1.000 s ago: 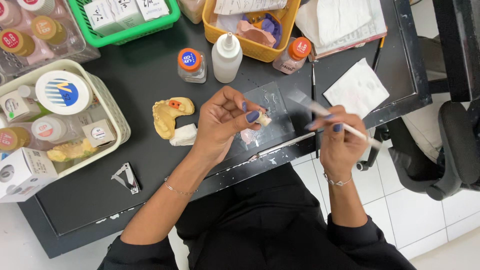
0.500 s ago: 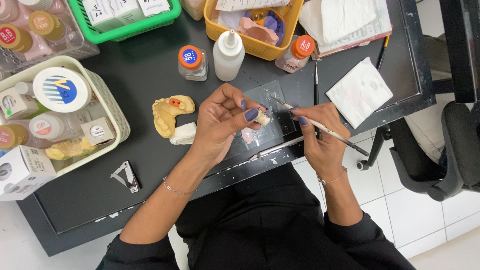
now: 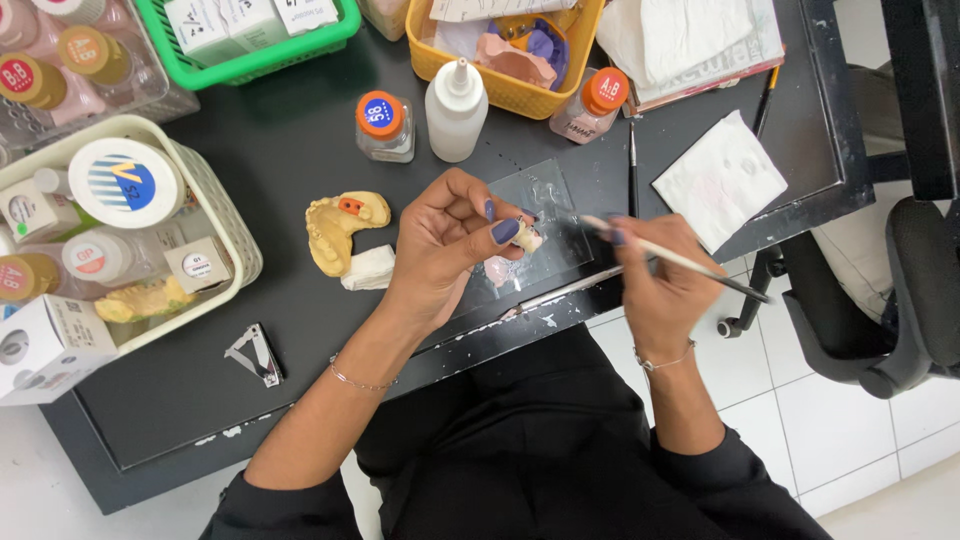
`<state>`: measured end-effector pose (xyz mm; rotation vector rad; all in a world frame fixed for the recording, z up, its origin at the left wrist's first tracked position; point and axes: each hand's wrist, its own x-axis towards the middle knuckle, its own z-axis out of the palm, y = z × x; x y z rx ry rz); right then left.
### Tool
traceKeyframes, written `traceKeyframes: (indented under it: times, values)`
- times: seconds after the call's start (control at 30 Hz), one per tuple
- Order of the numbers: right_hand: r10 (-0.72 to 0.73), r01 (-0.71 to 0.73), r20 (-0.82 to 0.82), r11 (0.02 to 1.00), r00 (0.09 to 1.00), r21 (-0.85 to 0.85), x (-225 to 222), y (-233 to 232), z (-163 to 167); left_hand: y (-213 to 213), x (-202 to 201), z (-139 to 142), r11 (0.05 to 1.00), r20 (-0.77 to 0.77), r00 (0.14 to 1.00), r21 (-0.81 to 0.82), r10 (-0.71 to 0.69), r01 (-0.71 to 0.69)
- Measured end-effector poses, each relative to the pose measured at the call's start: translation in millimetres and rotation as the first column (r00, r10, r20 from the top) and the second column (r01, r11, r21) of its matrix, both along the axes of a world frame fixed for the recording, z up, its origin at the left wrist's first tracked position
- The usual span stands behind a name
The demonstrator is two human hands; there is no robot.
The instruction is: The person holds a small dental prosthesis in one hand and uses a fine brush to apply and shape ceramic material on it over a glass slab. They occasionally wipe the brush on a tissue and continue building up the material on the prosthesis.
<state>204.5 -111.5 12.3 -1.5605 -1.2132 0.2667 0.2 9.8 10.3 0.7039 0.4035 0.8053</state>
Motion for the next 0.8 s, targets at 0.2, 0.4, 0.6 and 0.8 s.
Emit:
traceKeyframes:
  times: [0.2, 0.4, 0.6, 0.8]
  values:
    - [-0.29, 0.299, -0.079, 0.943, 0.954, 0.147, 38, -19, -22, -1, 1, -2, 1.0, -0.004, 1.0, -0.015, 0.0, 0.0]
    - [-0.376, 0.374, -0.008, 0.921, 0.927, 0.108, 59, -31, -39, -1, 1, -4, 1.0, 0.013, 1.0, -0.013, -0.006, 0.006]
    - [-0.348, 0.339, 0.065, 0.933, 0.935, 0.121, 56, -33, -43, 0, 1, -3, 1.0, 0.024, 1.0, -0.009, -0.009, 0.01]
    - [-0.323, 0.359, -0.19, 0.91, 0.927, 0.206, 52, -36, -34, 0, 3, -3, 1.0, 0.025, 1.0, 0.0, -0.01, 0.01]
